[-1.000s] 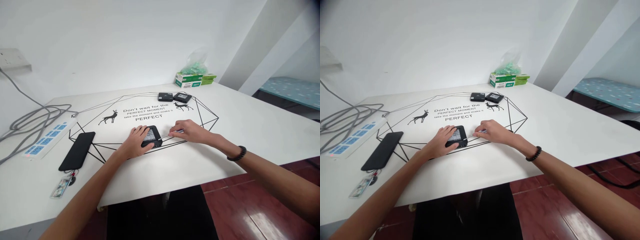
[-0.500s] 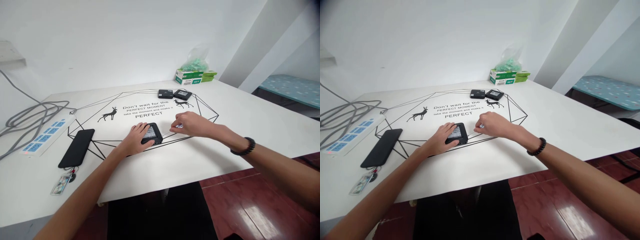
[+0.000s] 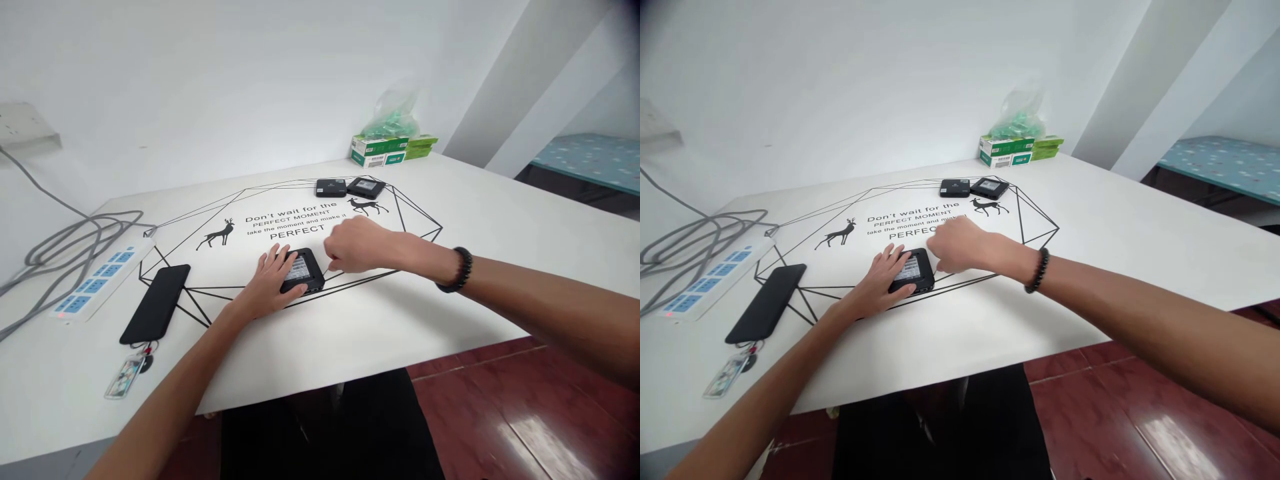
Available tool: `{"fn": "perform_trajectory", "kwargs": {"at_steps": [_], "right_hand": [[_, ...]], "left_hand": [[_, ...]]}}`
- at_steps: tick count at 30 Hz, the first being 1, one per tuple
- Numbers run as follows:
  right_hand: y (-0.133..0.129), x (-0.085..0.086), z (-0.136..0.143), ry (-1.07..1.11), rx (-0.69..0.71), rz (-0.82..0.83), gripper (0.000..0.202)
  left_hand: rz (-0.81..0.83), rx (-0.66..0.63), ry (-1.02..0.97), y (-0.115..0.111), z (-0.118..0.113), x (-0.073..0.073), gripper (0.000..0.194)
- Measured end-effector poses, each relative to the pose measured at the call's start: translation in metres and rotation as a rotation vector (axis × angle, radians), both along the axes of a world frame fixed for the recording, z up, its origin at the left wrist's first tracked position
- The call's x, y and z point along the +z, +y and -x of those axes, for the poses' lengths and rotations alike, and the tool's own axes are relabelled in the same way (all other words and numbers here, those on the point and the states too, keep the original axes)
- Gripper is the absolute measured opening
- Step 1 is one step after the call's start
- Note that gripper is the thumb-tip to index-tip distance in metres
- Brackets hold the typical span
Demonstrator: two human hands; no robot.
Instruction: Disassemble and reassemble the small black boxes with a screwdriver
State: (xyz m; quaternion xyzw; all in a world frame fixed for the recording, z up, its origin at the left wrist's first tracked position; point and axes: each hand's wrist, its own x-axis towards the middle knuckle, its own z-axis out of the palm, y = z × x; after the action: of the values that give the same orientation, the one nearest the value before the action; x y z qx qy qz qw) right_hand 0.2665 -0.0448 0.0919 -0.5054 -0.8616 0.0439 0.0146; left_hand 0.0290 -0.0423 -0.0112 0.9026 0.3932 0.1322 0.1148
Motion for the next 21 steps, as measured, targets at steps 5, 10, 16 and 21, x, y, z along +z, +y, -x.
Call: {"fn": "perform_trajectory", "kwargs": {"at_steps": [5, 10, 16, 21], "right_hand": [[-0.025, -0.045, -0.058, 0.366, -0.256, 0.315, 0.043], [-0.031, -0.047, -0.066, 0.367, -0.406, 0.129, 0.059], [0.005, -0.041, -0.04, 0.179, -0.295, -0.066, 0.041], [0.018, -0.037, -0.028, 0.102, -0.285, -0.1, 0.038]], "left_hand": [[0.024, 0.0, 0.013, 0.0, 0.0, 0.001, 0.077], [0.023, -0.012, -0.007, -0.001, -0.001, 0.005, 0.075], [0.039, -0.022, -0.023, -0.001, 0.0, 0.006, 0.074], [0.057, -0.013, -0.014, 0.0, 0.002, 0.004, 0.077]]}}
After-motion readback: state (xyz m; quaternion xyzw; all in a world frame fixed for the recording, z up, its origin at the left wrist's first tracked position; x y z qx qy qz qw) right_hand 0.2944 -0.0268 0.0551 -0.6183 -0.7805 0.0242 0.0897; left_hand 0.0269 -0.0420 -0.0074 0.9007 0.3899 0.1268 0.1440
